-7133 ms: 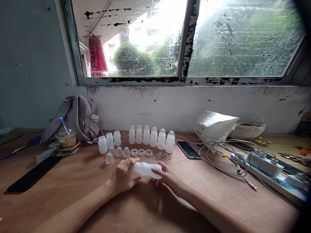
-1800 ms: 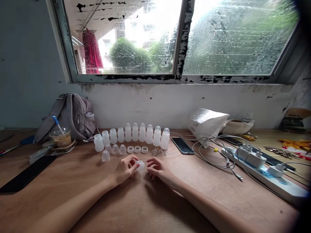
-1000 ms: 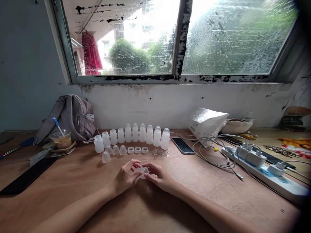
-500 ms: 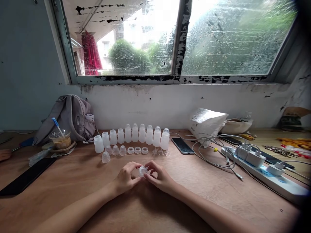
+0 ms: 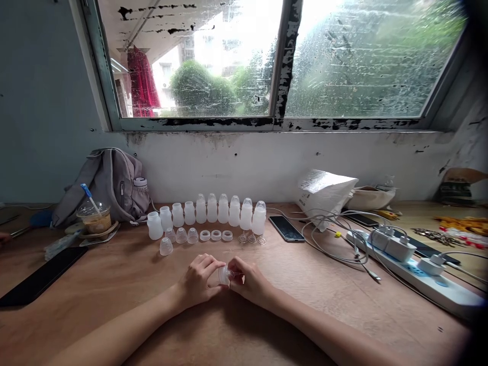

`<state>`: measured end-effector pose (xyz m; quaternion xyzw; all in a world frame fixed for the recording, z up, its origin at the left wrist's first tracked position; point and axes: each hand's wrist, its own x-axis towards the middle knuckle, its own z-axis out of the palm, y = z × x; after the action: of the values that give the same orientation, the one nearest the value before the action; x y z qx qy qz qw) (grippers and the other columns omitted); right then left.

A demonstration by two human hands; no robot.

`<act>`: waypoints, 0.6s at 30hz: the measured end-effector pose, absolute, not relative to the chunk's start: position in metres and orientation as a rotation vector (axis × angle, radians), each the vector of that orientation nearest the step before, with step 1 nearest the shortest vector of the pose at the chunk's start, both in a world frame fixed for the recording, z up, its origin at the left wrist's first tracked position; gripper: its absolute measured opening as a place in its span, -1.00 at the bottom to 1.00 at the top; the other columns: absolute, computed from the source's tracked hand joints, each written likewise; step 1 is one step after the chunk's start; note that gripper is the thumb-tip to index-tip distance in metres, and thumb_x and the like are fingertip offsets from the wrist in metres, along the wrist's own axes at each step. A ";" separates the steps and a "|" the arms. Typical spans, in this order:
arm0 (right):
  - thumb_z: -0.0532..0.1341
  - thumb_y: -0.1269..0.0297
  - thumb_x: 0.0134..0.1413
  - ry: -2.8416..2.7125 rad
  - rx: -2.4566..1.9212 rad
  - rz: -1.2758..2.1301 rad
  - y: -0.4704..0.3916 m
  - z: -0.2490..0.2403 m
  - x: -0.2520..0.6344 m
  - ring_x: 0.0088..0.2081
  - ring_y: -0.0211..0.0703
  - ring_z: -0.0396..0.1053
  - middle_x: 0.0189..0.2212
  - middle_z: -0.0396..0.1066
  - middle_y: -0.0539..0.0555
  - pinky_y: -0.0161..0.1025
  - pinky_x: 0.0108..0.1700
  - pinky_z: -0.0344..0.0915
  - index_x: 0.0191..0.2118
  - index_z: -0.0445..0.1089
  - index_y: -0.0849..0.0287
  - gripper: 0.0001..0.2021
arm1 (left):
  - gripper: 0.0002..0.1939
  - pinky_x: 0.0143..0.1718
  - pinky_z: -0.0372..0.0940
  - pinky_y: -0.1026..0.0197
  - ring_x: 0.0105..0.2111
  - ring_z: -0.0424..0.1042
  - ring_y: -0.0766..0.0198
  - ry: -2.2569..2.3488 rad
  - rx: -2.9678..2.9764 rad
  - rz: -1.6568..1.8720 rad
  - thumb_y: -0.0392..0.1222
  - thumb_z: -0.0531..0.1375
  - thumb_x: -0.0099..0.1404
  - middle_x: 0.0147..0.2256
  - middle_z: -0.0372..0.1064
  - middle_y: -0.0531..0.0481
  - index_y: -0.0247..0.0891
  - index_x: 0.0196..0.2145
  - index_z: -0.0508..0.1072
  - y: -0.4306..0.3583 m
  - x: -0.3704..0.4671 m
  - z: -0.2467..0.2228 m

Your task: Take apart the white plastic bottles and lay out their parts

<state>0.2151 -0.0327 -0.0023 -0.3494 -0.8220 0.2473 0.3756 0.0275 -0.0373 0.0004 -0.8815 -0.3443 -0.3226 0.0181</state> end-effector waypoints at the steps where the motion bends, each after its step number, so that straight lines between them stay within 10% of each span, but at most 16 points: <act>1: 0.07 0.53 -0.24 -2.116 -0.896 0.616 -0.033 -0.002 0.215 -0.59 -0.36 0.07 -0.60 0.17 -0.10 -0.41 -0.55 0.01 -0.43 0.18 0.11 -0.81 | -0.62 -0.25 0.19 0.12 -0.30 0.28 0.15 -1.065 -2.732 -0.993 -0.01 0.14 0.07 -0.32 0.31 -0.07 -0.19 -0.15 0.32 -0.037 0.028 0.000; 18: 0.04 0.58 -0.29 -2.228 -0.830 0.454 -0.028 -0.001 0.219 -0.53 -0.35 0.15 -0.50 0.25 -0.05 -0.42 -0.49 0.13 -0.28 0.19 0.16 -0.66 | -0.61 -0.20 0.16 0.11 -0.27 0.25 0.16 -0.988 -2.745 -0.908 -0.04 0.14 0.08 -0.31 0.30 -0.07 -0.26 -0.15 0.32 -0.034 0.024 0.010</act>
<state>0.2194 -0.0279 -0.0014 -0.3208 -0.8613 0.1754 0.3527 0.0236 -0.0342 0.0097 -0.8976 -0.3230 -0.2969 0.0431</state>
